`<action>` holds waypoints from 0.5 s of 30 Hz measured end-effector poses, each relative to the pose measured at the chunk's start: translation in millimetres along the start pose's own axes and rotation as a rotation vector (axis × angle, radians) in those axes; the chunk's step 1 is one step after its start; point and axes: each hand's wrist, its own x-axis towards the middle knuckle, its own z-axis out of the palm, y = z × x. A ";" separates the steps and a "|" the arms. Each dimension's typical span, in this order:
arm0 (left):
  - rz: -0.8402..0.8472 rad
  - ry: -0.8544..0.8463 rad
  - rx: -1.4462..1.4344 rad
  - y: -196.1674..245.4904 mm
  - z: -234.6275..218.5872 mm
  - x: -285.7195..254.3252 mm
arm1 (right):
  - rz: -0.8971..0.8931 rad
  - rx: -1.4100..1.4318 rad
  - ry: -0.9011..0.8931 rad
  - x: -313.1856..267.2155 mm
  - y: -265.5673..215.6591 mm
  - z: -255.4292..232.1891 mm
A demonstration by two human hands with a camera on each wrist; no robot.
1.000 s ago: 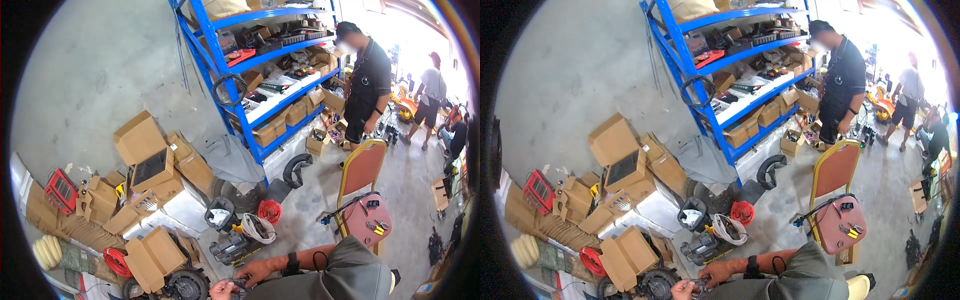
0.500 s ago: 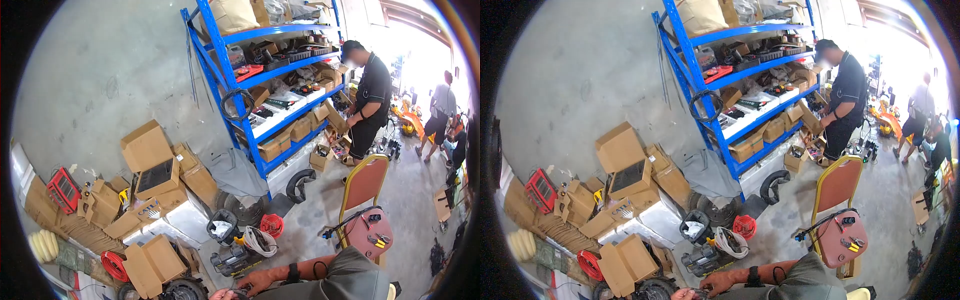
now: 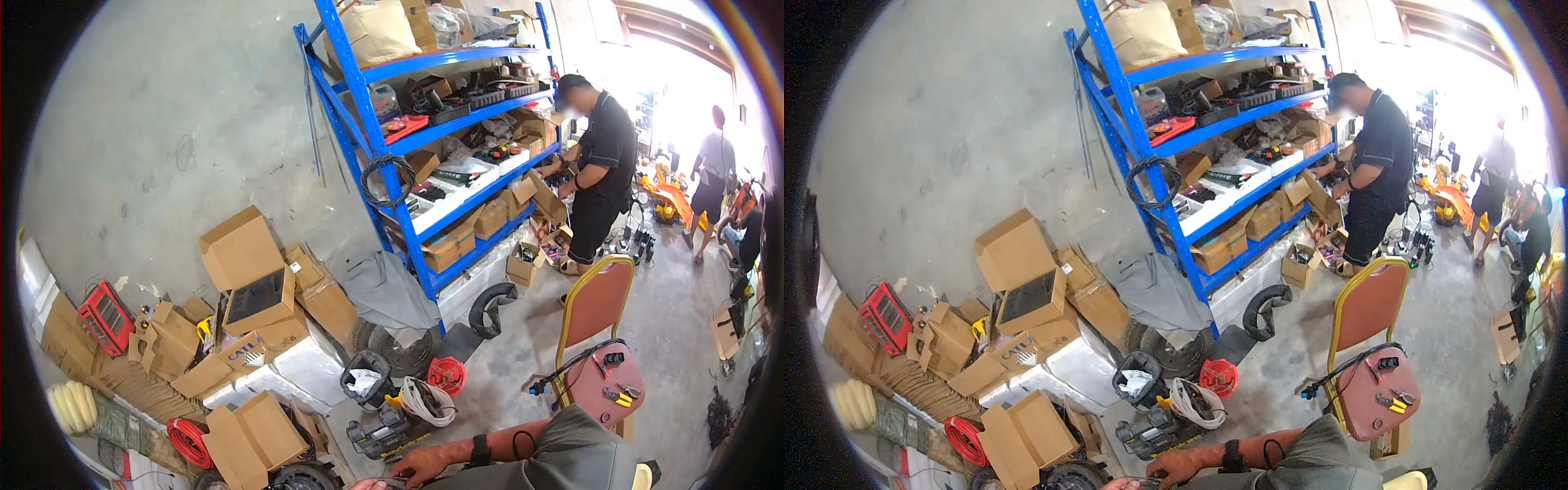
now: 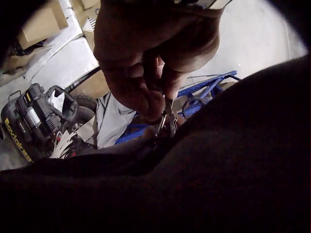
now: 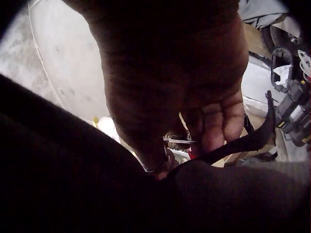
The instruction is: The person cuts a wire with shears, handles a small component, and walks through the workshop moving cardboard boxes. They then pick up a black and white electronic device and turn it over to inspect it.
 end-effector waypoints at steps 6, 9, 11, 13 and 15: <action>0.026 -0.012 -0.043 -10.3 -2.6 8.7 | 0.037 -0.083 -0.056 7.1 5.1 -0.3; 0.047 -0.017 -0.022 -13.1 -4.5 13.9 | -0.008 0.005 0.028 16.0 28.3 10.2; 0.047 0.009 0.026 -12.1 -4.8 14.1 | -0.016 0.029 0.037 13.4 29.2 10.5; 0.030 0.078 0.109 11.2 1.7 -4.9 | -0.051 0.003 0.057 15.6 33.0 11.2; 0.020 0.069 0.152 16.3 1.7 -7.9 | -0.112 -0.068 0.086 23.2 41.9 15.4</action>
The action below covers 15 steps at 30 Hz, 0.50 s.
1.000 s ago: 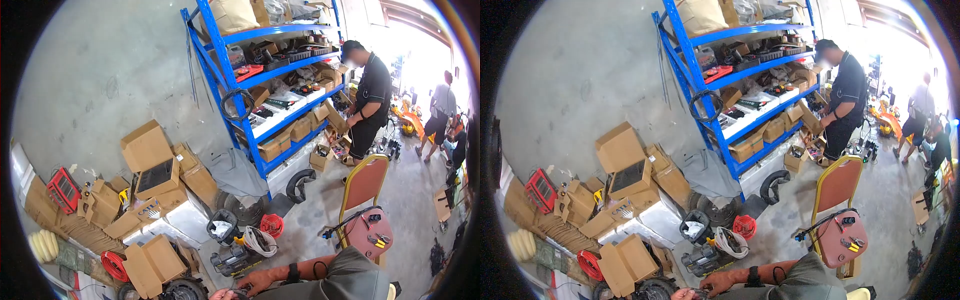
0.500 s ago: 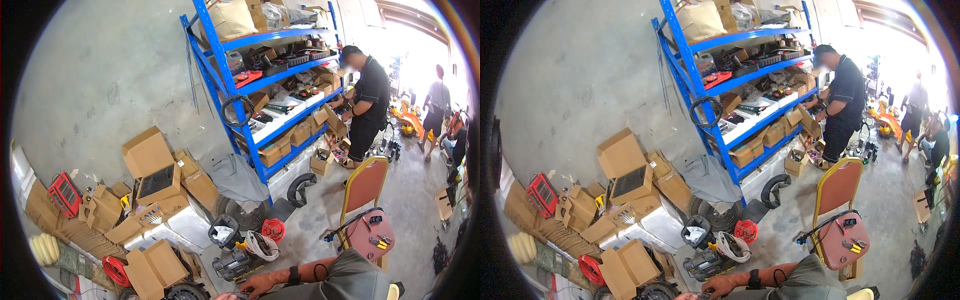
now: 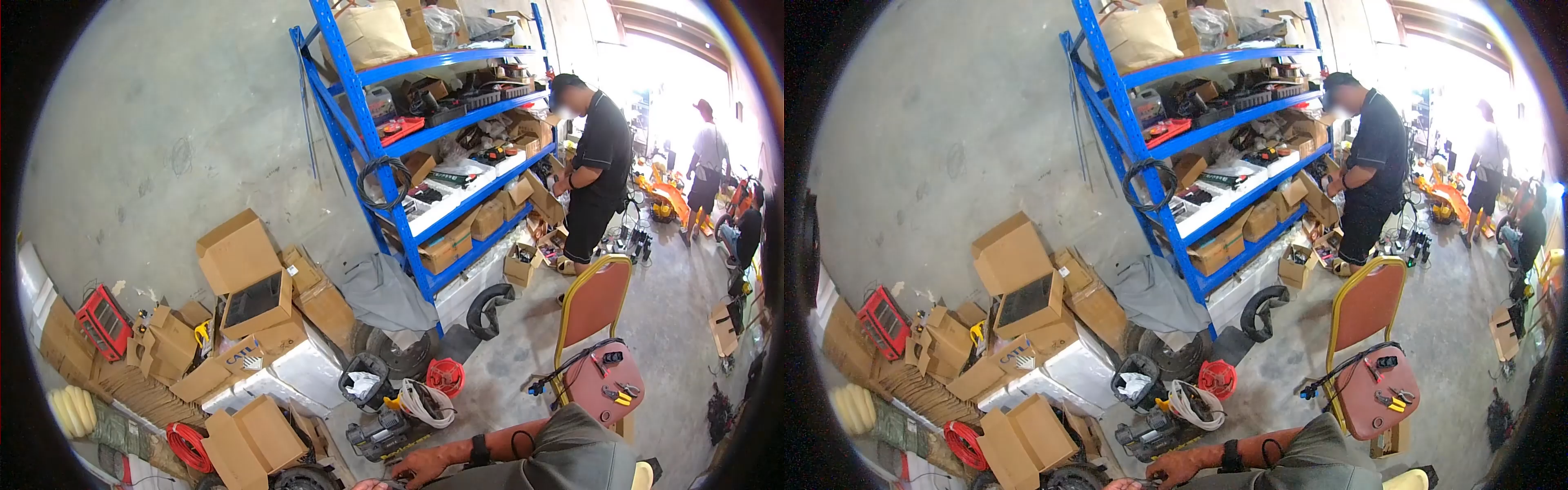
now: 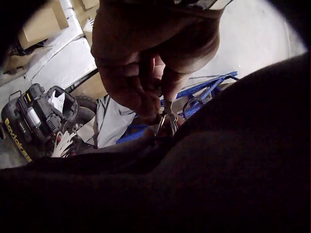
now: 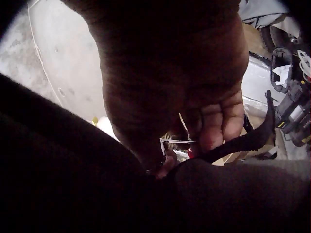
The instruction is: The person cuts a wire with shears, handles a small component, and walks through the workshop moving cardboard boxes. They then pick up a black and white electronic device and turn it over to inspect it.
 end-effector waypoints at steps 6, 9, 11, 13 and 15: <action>0.084 -0.126 -0.142 -36.9 -5.4 35.7 | 0.036 0.038 -0.048 -2.3 -2.7 -6.8; 0.086 -0.099 -0.108 -33.6 -5.9 34.3 | -0.032 -0.028 -0.027 2.8 10.3 -1.7; 0.059 -0.060 -0.034 -16.7 -5.4 21.8 | -0.026 -0.016 -0.037 4.4 15.7 -0.2; 0.020 -0.039 0.047 -0.4 -5.9 11.3 | -0.021 -0.016 -0.041 5.1 16.6 0.4; 0.036 -0.090 -0.026 -27.0 -7.0 35.3 | -0.019 -0.028 -0.038 6.3 17.0 0.6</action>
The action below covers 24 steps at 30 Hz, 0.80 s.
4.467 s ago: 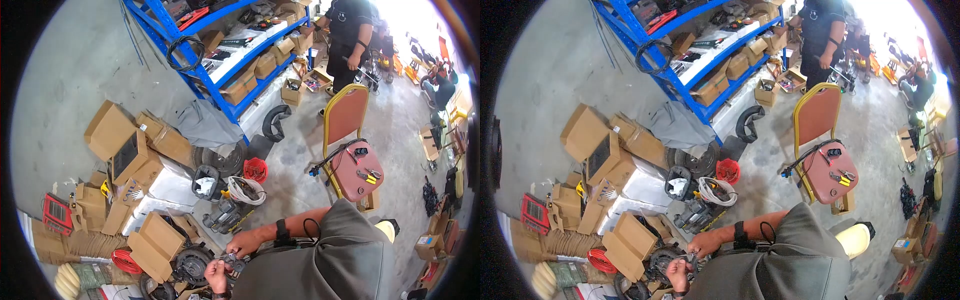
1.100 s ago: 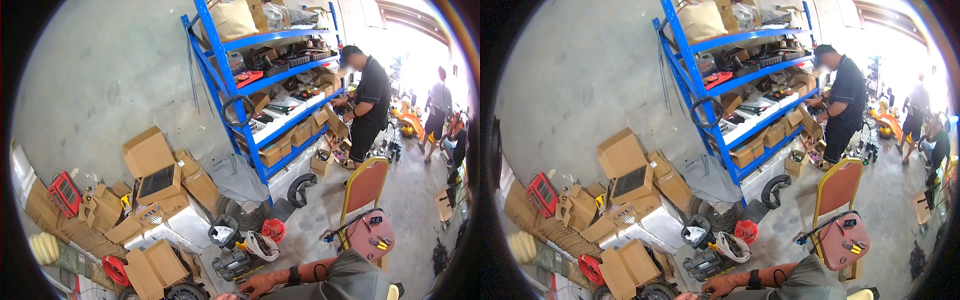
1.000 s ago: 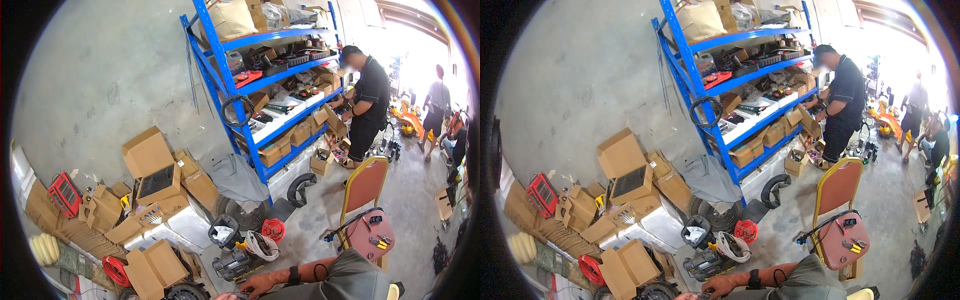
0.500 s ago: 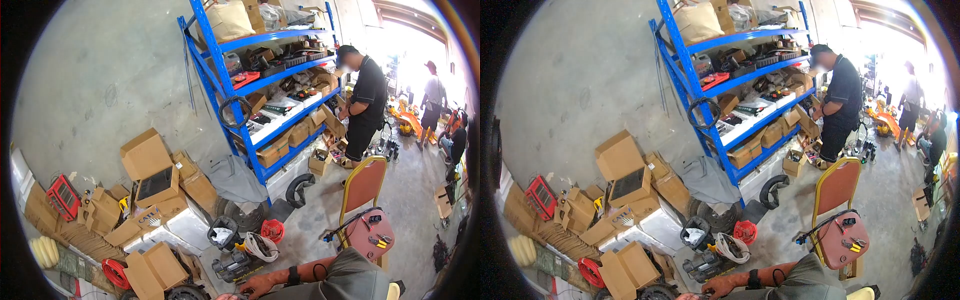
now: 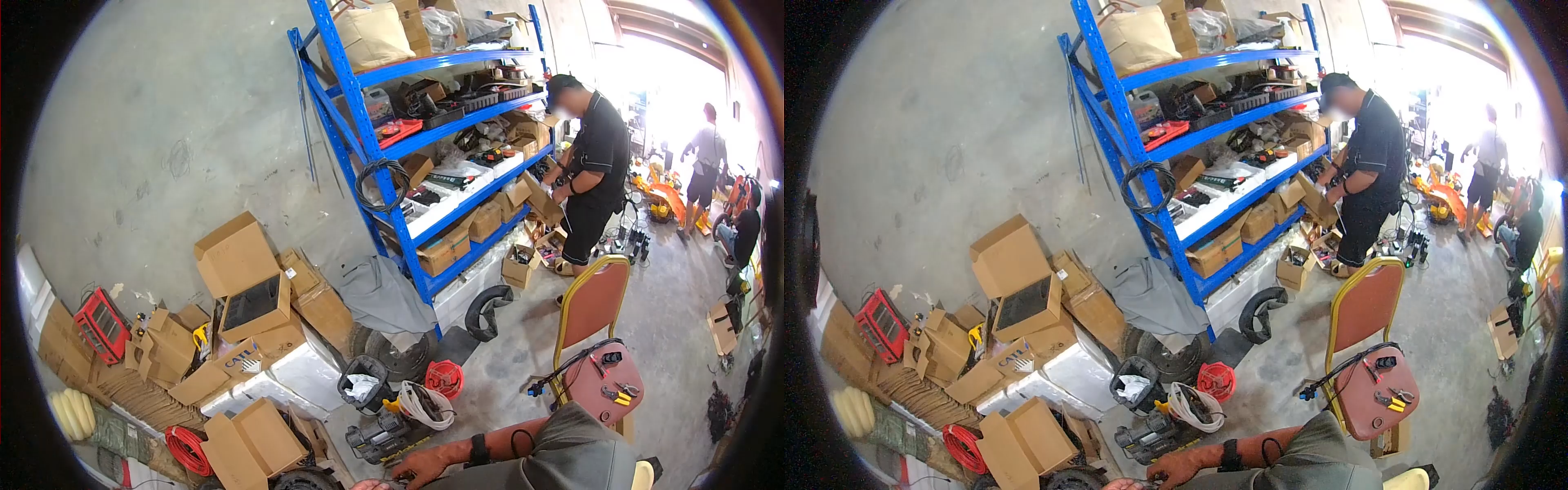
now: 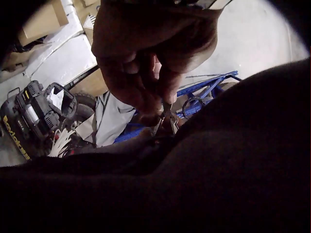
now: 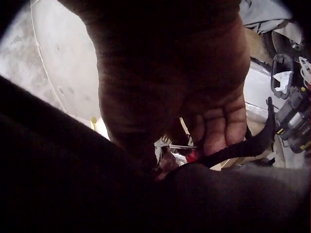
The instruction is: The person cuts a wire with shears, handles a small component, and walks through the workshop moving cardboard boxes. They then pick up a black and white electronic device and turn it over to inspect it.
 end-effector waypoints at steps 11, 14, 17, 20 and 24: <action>-0.041 -0.038 -0.029 35.3 -2.7 -25.2 | -0.003 0.001 -0.025 -0.6 -16.1 -13.4; -0.002 -0.035 -0.034 22.3 -6.7 -17.2 | -0.021 0.074 -0.042 1.2 -12.9 -14.8; 0.046 0.009 -0.019 9.9 -7.8 -9.9 | -0.051 0.094 -0.049 2.7 -9.9 -13.5; 0.103 0.092 -0.029 -1.8 -4.1 -3.0 | -0.048 0.081 -0.043 0.4 -14.0 -15.0; 0.286 0.134 -0.224 -52.2 -1.3 31.8 | -0.031 0.120 -0.036 0.6 -11.7 -12.6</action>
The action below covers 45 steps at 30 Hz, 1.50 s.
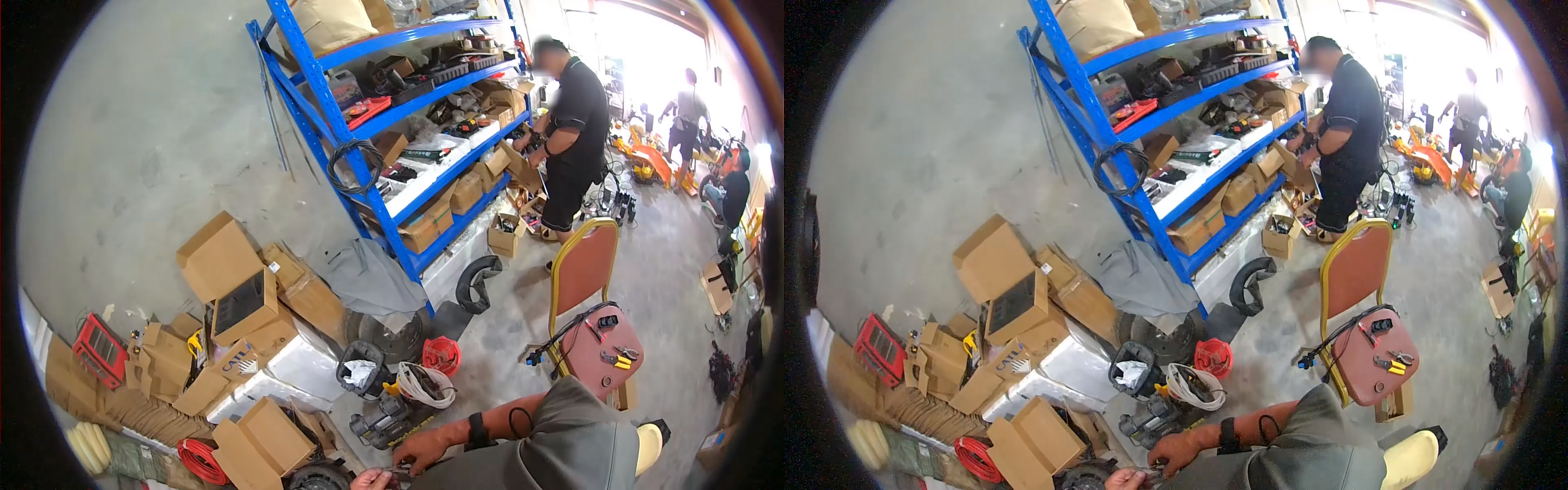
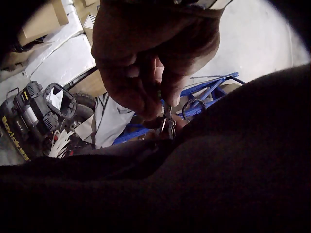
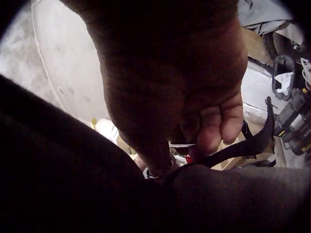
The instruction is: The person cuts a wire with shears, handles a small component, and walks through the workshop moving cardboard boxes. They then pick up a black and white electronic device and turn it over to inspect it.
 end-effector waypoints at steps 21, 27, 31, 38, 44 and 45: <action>-0.056 -0.147 -0.020 20.1 2.1 1.3 | -0.027 0.012 0.047 -2.8 3.5 -0.6; -0.098 -0.193 0.029 22.4 -1.2 5.8 | -0.038 -0.019 0.065 -4.3 4.1 -0.7; -0.091 -0.098 0.026 22.3 5.6 2.6 | -0.012 0.021 0.055 -6.6 0.7 -0.6; -0.002 -0.034 0.191 10.2 2.8 6.6 | 0.070 0.124 0.024 -11.7 -8.3 -5.1; -0.263 -0.173 0.292 110.7 16.9 -30.3 | 0.192 0.039 0.032 -18.2 -40.6 -14.9; -0.278 -0.164 0.348 116.7 18.5 -33.4 | 0.187 0.032 0.034 -13.9 -31.2 -13.6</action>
